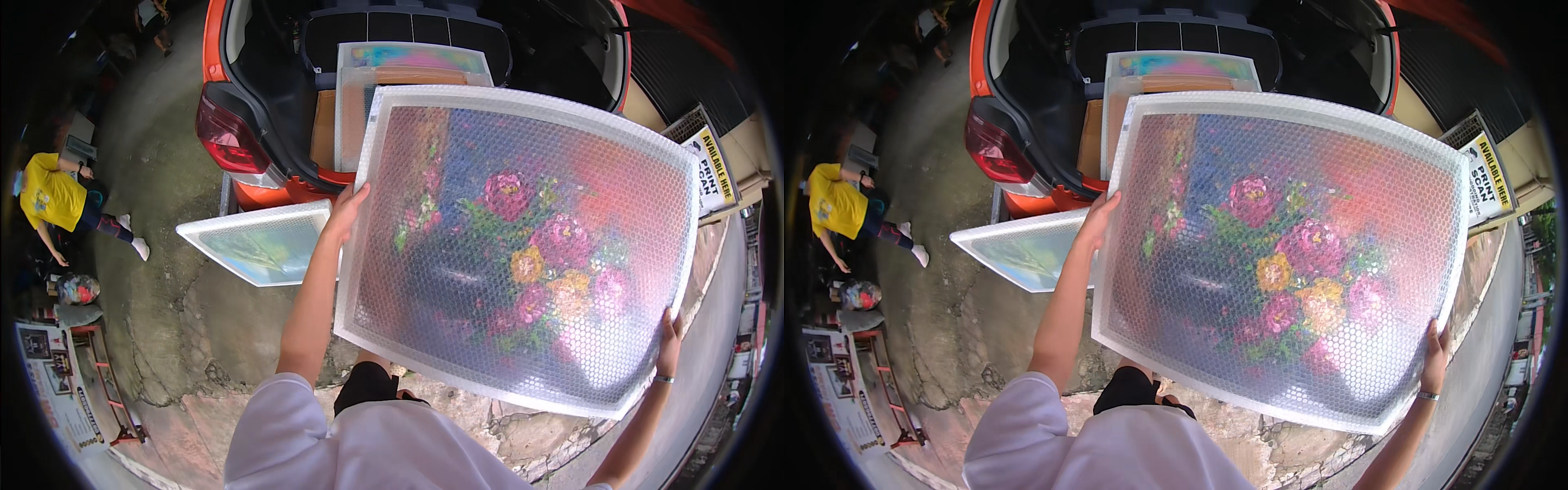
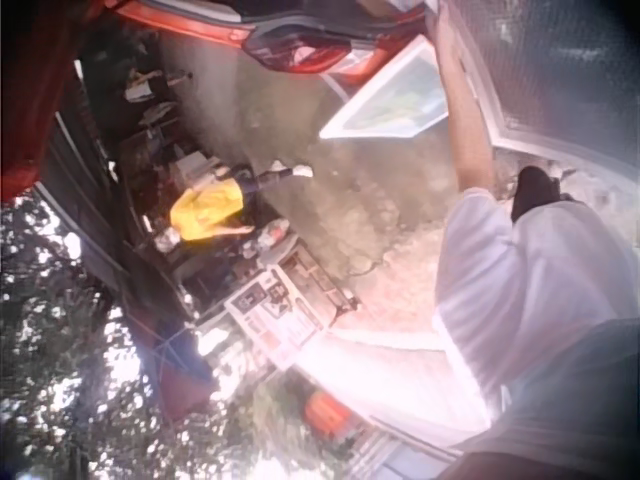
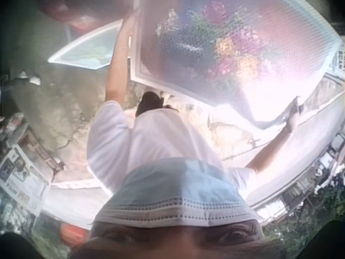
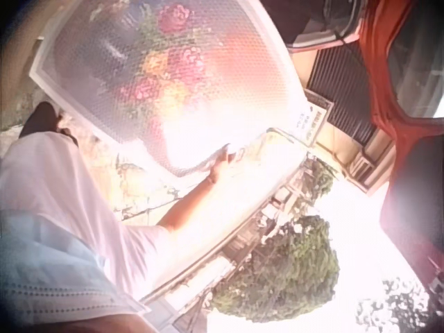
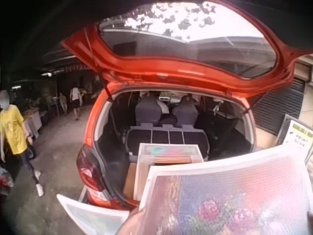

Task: The person loads several bubble-wrapped framed artworks into the trunk of a red hatchback. They handle each piece individually, placing them upright and stacking them with other items already in the trunk.

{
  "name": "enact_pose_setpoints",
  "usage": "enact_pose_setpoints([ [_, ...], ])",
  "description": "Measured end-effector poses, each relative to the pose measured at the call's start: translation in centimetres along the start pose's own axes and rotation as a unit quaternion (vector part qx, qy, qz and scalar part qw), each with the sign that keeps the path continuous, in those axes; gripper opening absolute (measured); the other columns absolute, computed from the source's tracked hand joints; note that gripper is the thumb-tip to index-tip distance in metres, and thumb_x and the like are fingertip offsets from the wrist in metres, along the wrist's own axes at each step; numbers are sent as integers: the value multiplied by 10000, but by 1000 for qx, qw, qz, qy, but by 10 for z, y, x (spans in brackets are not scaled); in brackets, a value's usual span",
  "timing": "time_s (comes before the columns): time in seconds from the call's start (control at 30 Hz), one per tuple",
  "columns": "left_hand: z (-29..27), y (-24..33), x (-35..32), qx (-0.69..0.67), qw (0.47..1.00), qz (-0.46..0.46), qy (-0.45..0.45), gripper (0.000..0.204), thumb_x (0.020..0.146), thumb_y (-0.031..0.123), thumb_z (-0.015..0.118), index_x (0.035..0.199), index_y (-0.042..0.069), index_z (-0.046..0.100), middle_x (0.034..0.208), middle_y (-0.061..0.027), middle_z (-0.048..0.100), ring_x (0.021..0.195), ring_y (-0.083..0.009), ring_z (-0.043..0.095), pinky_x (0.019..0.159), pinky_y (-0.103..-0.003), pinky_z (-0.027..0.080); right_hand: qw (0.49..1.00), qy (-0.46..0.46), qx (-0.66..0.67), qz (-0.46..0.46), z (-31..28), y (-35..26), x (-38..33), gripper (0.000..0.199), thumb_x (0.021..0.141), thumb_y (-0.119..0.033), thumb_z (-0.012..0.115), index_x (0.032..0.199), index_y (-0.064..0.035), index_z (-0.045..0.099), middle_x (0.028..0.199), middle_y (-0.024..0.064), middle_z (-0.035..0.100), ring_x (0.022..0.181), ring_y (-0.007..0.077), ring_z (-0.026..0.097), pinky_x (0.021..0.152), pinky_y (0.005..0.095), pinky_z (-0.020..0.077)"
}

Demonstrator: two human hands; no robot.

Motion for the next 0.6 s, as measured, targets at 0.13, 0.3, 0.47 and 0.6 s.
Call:
enact_pose_setpoints([
  [0.13, -28, 54, 52, 55, 997, 18, 42, 773, 916, 464, 619, 1438, -51, 375, 1435, -188, 464, 1353, -279, 400, 1118, -389, 279, 1000, -6, 8, -18, 96, 3, 46, 636, 988, -431, 540, 1374, 67, 457, 1310, 121, 548, 1174, 192, 490, 1025, 315, 357],
  [0.3, -17, 85, 25, 79, 995, 35, 43, 759, 907, 463, 632, 1410, -63, 414, 1359, -201, 533, 1273, -282, 491, 1074, -380, 347, 997, -17, 58, -48, 99, 22, 22, 584, 997, -391, 539, 1331, 86, 484, 1244, 99, 571, 1111, 172, 501, 986, 319, 384],
  [0.47, -12, 116, 7, 122, 989, 54, 63, 785, 894, 444, 657, 1402, -100, 407, 1379, -228, 509, 1306, -301, 463, 1095, -383, 320, 998, 31, 37, -47, 112, 53, 28, 668, 977, -462, 541, 1311, 115, 494, 1243, 157, 591, 1103, 207, 525, 993, 315, 378],
  [0.6, -5, 131, -9, 186, 970, 103, 117, 900, 869, 505, 662, 1428, -121, 338, 1460, -256, 412, 1384, -332, 366, 1148, -398, 256, 996, 65, 52, -23, 129, 76, 37, 662, 966, -473, 557, 1245, 127, 535, 1130, 130, 624, 1017, 192, 535, 942, 315, 402],
])
Point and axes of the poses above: each hand's wrist, its own x-axis towards the middle knuckle, its own z-axis out of the palm, y = z × x, the point moved 3 cm from there along x, towards the middle knuckle
